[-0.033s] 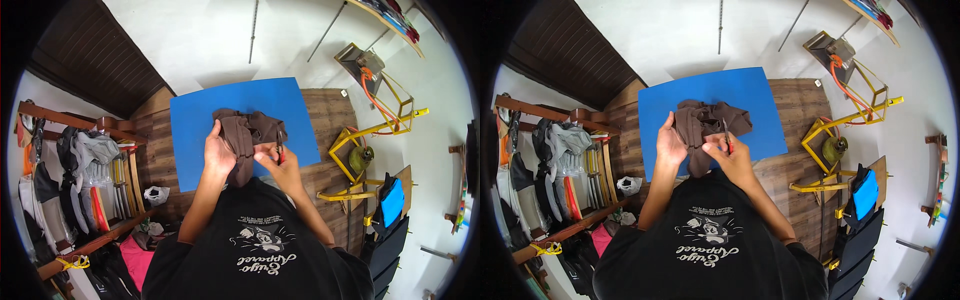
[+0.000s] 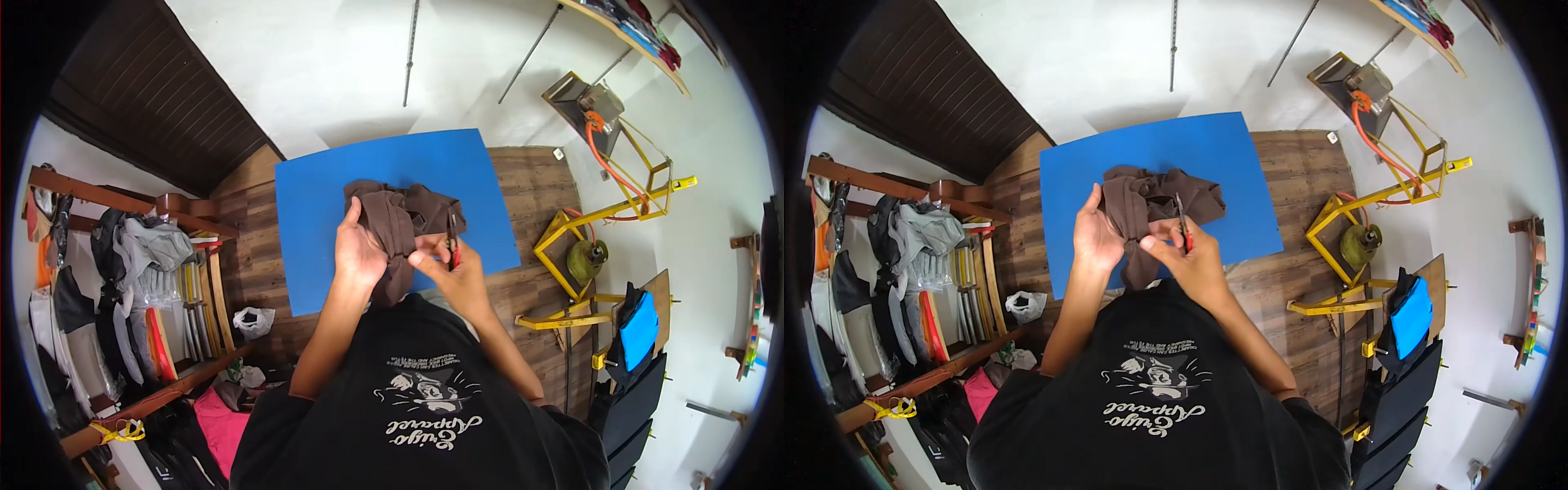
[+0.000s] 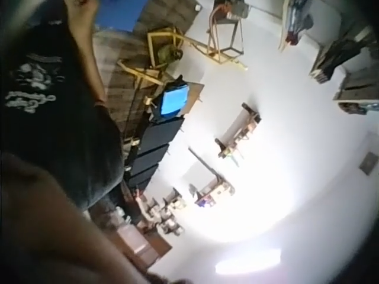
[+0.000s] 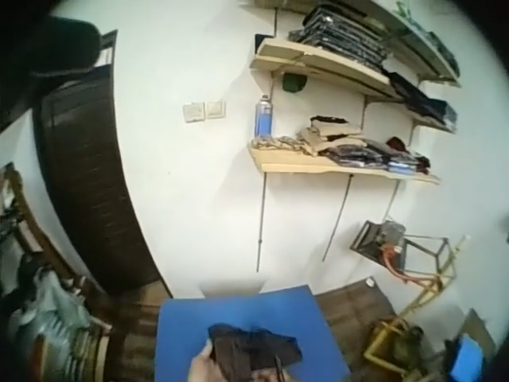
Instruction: Trimming loose threads from a garment using thread snips.
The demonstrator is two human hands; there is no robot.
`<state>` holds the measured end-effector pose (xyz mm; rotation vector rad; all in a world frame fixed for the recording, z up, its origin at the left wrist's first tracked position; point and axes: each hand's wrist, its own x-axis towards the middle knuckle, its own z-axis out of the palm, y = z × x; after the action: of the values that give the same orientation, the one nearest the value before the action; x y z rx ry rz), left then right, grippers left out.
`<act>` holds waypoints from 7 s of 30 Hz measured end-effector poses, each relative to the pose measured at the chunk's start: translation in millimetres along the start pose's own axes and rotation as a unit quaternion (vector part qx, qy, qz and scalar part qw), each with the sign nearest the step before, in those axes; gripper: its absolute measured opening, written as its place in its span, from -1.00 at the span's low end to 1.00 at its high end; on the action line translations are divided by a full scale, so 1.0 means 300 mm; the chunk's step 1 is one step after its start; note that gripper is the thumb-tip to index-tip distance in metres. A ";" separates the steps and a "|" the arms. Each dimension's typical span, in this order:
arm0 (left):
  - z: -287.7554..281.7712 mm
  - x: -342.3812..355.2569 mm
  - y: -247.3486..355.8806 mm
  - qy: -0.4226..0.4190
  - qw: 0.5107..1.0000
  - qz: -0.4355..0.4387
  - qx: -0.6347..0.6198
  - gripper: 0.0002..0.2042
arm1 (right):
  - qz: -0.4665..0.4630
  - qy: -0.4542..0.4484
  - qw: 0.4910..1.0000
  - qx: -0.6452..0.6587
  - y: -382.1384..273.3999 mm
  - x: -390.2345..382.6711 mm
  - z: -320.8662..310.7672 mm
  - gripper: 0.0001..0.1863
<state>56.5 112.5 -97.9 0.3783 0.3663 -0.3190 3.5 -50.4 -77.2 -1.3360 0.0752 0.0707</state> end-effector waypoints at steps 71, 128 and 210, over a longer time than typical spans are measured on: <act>0.148 -0.343 0.102 0.005 0.498 0.618 0.609 -0.66 | 0.102 -0.214 0.962 0.133 -0.374 0.076 0.085 -0.70; 0.452 -0.297 0.399 -0.214 0.488 0.392 0.750 -0.73 | 0.088 -0.278 0.953 -0.079 -0.426 0.456 -0.129 -0.69; 0.108 -0.388 0.044 -0.008 0.838 0.276 0.471 -0.75 | -0.228 -0.030 0.926 -0.300 -0.234 0.008 0.134 -0.71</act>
<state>-32.6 137.7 -19.2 1.4254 0.0402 0.0989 13.2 -27.6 -0.2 -1.9307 -0.3365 -0.2839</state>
